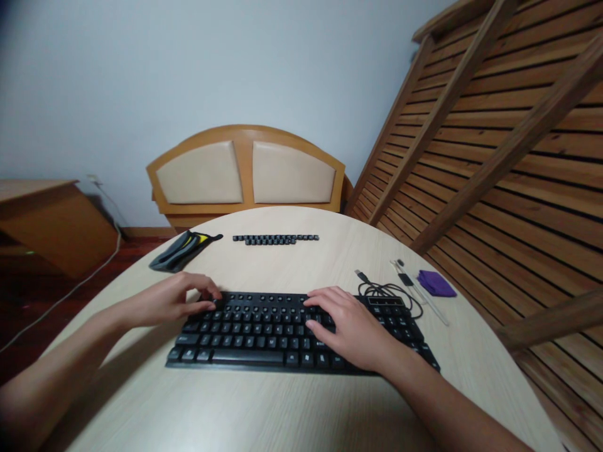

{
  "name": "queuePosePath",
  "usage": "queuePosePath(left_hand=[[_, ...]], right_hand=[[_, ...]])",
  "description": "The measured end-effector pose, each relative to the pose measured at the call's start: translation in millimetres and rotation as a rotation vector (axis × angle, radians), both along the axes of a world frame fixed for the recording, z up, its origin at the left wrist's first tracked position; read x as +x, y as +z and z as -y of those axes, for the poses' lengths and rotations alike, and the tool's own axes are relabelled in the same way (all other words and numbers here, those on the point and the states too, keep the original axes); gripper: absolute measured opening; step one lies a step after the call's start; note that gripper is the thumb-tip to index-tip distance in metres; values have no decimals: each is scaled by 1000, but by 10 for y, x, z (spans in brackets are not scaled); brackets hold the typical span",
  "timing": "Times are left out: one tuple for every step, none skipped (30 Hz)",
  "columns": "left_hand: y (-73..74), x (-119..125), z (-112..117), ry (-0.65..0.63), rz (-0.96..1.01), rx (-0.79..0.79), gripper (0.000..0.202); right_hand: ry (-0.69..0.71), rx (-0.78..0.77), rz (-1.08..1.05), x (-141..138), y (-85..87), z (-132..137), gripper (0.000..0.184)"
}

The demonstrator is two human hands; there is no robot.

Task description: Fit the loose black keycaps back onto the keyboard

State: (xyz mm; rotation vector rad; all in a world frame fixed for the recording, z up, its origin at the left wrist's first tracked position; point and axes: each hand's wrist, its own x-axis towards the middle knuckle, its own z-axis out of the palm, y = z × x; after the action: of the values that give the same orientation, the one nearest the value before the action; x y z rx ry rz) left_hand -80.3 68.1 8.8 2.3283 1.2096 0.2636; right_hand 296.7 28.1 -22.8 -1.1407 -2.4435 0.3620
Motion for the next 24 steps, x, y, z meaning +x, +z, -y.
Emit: queuePosePath(left_hand=[[3, 3, 2, -4, -2, -1, 24], [7, 6, 5, -7, -3, -4, 23], [11, 8, 9, -6, -3, -8, 23], [15, 10, 12, -4, -2, -14, 23], [17, 10, 14, -4, -2, -19, 23], [18, 9, 14, -5, -2, -20, 23], [16, 7, 14, -5, -2, -20, 24], [13, 5, 12, -2, -3, -17, 24], [8, 2, 10, 3, -3, -18, 25], [4, 0, 6, 11, 0, -24, 27], [0, -2, 3, 21, 9, -36, 28], [-3, -3, 0, 29, 23, -54, 28], [-4, -5, -2, 35, 40, -75, 29], [-4, -6, -5, 40, 59, -98, 29], [-3, -7, -6, 42, 75, -121, 29], [-2, -8, -8, 44, 88, -141, 28], [-1, -10, -9, 46, 97, -157, 28], [-1, -12, -11, 47, 102, -167, 28], [-1, -13, -12, 45, 104, -169, 28], [-2, -13, -12, 42, 103, -165, 27], [-2, -11, -11, 37, 100, -155, 27], [-1, -8, -9, 32, 95, -140, 26], [2, -4, -6, 27, 86, -125, 26], [6, 2, -1, 21, 74, -111, 25]], right_hand=[[0, 0, 3, 0, -1, -1, 24], [0, 1, 2, 0, -2, -2, 24], [1, 0, 1, -1, -3, -3, 23], [2, 0, 0, -2, -3, -5, 23], [2, -2, -2, -3, -3, -7, 23], [2, -2, -3, -4, -2, -8, 23], [3, -2, -4, -4, -2, -8, 23], [3, -1, -5, -4, -1, -8, 23], [3, -1, -6, -4, 0, -8, 24], [3, 0, -8, -3, 0, -8, 24], [3, 0, -9, -3, 0, -8, 24], [3, 0, -9, -3, 0, -9, 24], [2, 0, -9, -3, 0, -10, 24], [1, 1, -9, -3, -1, -11, 24], [0, 1, -8, -3, -1, -13, 24], [-1, 1, -6, -3, -2, -15, 24], [-1, 0, -3, -3, -2, -17, 24], [0, -2, 1, -3, -1, -19, 24], [0, -3, 5, -2, -1, -21, 24], [1, -5, 9, -2, 0, -22, 25], [1, -7, 11, -2, 1, -22, 25], [0, -8, 12, -2, 1, -22, 25], [-1, -9, 12, -2, 1, -22, 25], [-1, -11, 12, -2, 0, -22, 25]])
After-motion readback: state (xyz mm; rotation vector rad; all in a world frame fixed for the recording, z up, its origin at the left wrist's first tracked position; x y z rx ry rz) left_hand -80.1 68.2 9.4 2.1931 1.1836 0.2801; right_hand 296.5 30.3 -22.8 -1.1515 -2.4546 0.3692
